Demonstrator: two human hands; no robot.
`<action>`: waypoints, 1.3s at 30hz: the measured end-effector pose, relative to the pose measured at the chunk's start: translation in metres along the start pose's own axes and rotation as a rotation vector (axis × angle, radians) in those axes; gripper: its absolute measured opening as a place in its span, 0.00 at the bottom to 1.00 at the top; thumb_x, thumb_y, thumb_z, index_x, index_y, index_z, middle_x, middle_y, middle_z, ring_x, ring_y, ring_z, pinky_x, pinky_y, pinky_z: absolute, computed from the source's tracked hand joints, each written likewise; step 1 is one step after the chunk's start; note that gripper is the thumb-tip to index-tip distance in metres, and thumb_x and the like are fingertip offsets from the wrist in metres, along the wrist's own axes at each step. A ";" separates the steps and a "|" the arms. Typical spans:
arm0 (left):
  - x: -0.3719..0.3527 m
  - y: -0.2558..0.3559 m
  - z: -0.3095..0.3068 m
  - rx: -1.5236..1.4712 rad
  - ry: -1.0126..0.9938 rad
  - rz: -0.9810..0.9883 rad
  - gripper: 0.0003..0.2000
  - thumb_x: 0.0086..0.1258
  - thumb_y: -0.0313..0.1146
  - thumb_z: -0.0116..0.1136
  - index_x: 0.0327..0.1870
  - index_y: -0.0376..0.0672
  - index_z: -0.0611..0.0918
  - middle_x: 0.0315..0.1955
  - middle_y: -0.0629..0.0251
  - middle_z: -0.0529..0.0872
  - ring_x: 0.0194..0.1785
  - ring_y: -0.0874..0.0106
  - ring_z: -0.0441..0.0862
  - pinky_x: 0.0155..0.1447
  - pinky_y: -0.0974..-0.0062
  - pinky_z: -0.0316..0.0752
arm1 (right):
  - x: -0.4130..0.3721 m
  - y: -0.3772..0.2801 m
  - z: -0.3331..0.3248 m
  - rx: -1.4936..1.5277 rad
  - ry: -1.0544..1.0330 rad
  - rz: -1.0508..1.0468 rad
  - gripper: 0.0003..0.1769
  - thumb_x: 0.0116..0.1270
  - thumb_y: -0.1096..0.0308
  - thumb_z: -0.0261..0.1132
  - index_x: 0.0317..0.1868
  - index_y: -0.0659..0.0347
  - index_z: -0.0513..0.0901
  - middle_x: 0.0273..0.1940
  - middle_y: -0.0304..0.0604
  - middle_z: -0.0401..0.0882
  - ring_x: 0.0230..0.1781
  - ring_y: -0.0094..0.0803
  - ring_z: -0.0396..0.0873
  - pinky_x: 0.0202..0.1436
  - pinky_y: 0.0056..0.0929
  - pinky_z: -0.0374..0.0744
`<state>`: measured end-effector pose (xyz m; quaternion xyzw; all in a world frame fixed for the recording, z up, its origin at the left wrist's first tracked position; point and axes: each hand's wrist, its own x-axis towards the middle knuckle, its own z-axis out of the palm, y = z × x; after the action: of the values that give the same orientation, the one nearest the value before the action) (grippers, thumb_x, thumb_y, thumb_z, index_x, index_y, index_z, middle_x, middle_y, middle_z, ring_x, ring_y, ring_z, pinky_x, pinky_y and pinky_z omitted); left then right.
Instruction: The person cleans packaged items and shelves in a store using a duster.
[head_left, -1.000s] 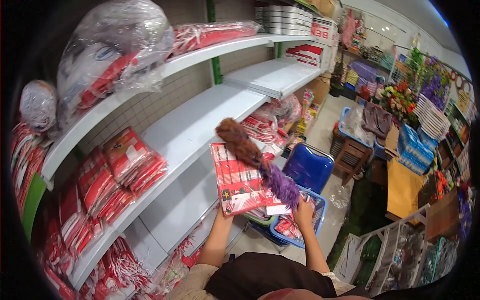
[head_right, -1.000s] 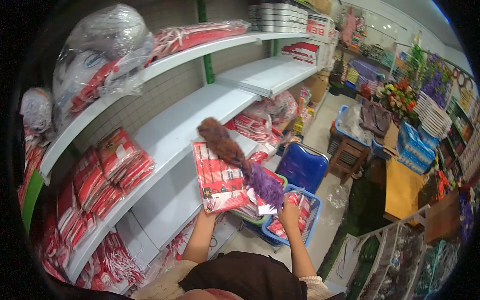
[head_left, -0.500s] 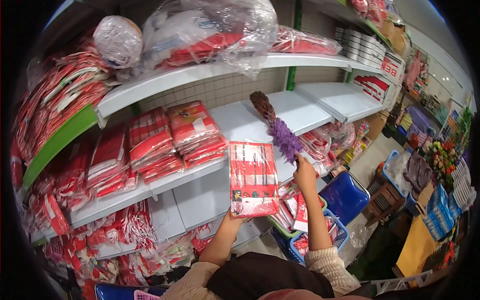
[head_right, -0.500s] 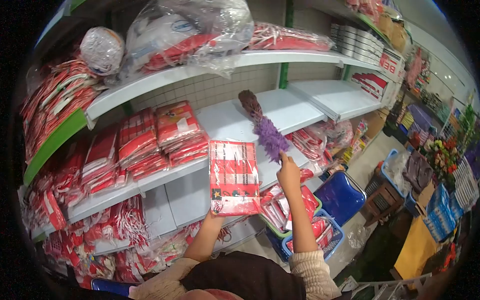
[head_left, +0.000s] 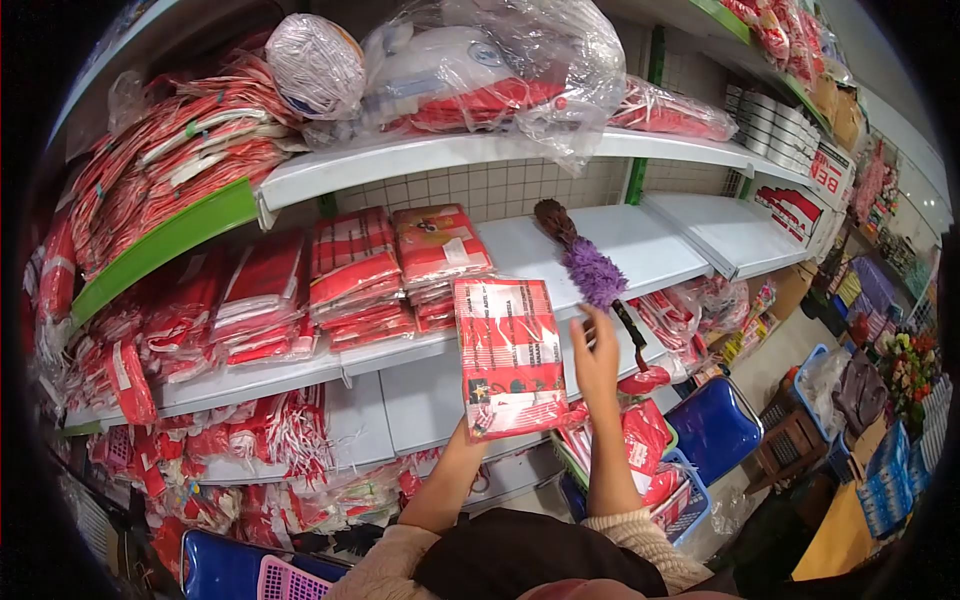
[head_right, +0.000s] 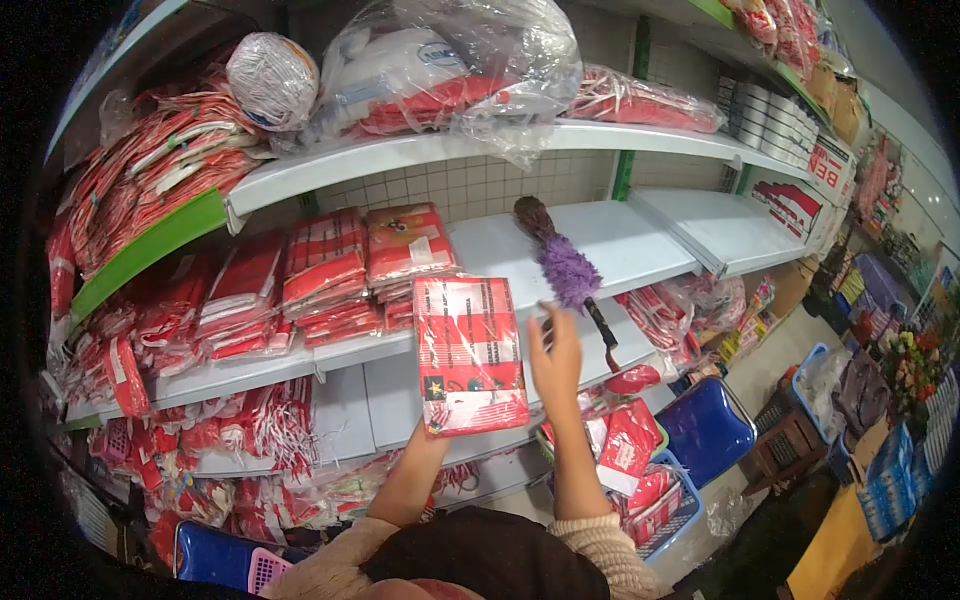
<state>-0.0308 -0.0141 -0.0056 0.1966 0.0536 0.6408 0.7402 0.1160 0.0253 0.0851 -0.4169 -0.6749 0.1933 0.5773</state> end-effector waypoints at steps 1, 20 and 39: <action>-0.002 0.002 0.001 0.004 0.006 0.008 0.32 0.70 0.58 0.34 0.65 0.43 0.63 0.61 0.54 0.69 0.59 0.57 0.71 0.61 0.56 0.68 | -0.011 0.001 0.008 0.161 -0.119 0.105 0.19 0.64 0.63 0.61 0.52 0.64 0.75 0.32 0.44 0.77 0.32 0.30 0.74 0.37 0.30 0.72; 0.029 0.200 0.100 2.168 0.509 0.658 0.39 0.62 0.50 0.54 0.67 0.30 0.57 0.63 0.44 0.64 0.69 0.52 0.57 0.70 0.58 0.49 | 0.170 -0.036 0.176 0.457 -0.350 0.049 0.24 0.54 0.63 0.66 0.46 0.75 0.78 0.36 0.56 0.82 0.36 0.37 0.80 0.40 0.32 0.75; 0.024 0.193 0.083 2.716 0.719 0.622 0.34 0.58 0.64 0.49 0.55 0.44 0.78 0.57 0.56 0.74 0.66 0.53 0.63 0.70 0.46 0.42 | 0.137 -0.009 0.173 0.227 -0.269 0.196 0.21 0.50 0.55 0.67 0.40 0.62 0.84 0.40 0.53 0.82 0.44 0.46 0.80 0.48 0.36 0.75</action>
<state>-0.1779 0.0103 0.1442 0.5713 0.7477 0.2414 -0.2372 -0.0477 0.1658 0.1322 -0.3832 -0.6759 0.3774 0.5038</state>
